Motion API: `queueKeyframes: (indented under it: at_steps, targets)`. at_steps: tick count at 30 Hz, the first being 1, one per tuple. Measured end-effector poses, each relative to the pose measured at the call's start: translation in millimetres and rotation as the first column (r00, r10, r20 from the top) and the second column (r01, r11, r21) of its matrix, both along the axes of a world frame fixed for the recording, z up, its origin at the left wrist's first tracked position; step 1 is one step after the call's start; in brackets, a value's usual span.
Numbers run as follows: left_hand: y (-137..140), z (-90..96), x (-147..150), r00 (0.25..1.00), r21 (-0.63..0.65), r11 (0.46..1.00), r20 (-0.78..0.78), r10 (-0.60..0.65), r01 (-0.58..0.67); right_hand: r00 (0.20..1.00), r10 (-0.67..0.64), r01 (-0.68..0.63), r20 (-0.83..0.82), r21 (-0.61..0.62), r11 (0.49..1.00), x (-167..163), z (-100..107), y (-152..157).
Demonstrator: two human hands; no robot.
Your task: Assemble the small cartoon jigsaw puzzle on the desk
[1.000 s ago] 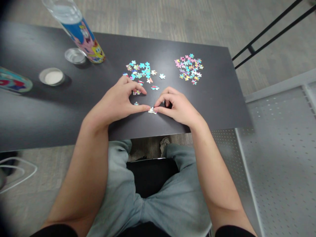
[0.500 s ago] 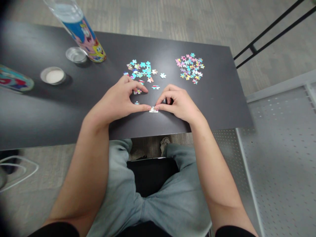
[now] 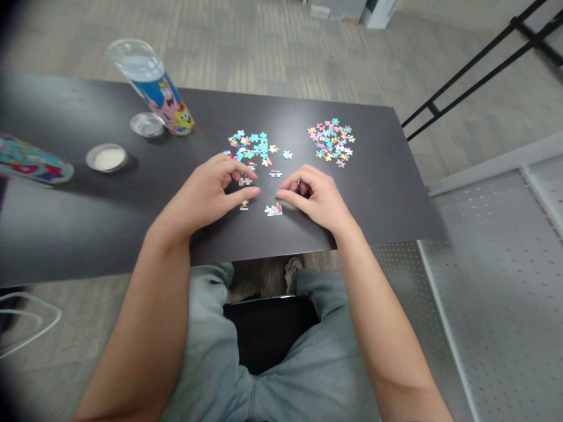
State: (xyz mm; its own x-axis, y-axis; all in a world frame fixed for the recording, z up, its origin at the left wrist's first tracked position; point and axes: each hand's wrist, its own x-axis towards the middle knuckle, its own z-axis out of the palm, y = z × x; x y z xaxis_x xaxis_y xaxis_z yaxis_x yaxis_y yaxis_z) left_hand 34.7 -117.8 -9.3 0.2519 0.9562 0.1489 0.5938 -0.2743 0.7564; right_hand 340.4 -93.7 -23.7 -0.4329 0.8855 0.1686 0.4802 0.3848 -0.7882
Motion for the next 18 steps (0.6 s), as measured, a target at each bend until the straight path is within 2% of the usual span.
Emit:
queueKeyframes:
  at_steps: [3, 7, 18]
  targets:
    - [0.8, 1.0, -7.1, 0.997, 0.02, 0.997, 0.003, 0.08, -0.08, 0.99, -0.136, 0.139, -0.031, 0.088, 0.986, 15.5, -9.9, 8.7]
    - [2.2, -3.6, -12.7, 0.99, 0.025, 0.99, -0.023, 0.141, -0.14, 0.974, -0.222, 0.227, -0.046, 0.125, 0.966, 31.8, -20.8, 18.5]
    - [7.3, -10.1, -10.3, 0.979, 0.026, 0.98, -0.04, 0.198, -0.197, 0.985, -0.157, 0.146, 0.07, 0.142, 0.979, 12.6, -21.7, 16.6]
